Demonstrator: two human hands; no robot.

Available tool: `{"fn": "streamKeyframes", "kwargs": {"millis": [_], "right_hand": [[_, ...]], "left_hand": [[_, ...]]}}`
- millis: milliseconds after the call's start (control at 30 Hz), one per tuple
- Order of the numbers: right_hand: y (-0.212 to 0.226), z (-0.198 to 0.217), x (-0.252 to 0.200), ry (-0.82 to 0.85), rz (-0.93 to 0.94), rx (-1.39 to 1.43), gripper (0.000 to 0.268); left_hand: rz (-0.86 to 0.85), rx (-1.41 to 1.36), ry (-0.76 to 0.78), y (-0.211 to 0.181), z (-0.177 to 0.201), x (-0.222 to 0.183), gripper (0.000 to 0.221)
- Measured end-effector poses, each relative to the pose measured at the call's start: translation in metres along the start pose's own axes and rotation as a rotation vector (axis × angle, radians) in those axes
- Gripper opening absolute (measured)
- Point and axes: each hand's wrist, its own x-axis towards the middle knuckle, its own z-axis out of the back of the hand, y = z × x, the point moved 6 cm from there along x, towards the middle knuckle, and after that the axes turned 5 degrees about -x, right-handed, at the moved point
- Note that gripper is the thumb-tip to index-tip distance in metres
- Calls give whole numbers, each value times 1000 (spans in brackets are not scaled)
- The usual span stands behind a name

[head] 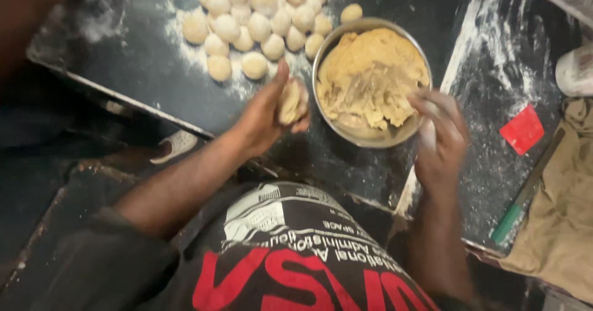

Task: The person takes pieces of dough from a bowl and rolls them into balls by hand, placing the finished balls onto a floured counter.

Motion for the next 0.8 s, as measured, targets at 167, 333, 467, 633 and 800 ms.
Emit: {"fn": "streamKeyframes", "kwargs": {"millis": [167,333,467,633,800], "right_hand": [[-16,-54,6,-67,-103,-128,30],[46,-90,-4,-195,221,94,30],[33,-73,13,-220,-232,445,33],[96,-61,24,-66,488,-160,33],[89,-62,29,-196,333,111,74]], "left_hand": [[-189,-47,-97,10,-13,30,33],[-149,-171,62,56,-65,30,67],[-188,63,220,45,-95,29,92],[-134,-133,294,26,-102,18,103],[-249,17,502,12,-124,28,112]]}}
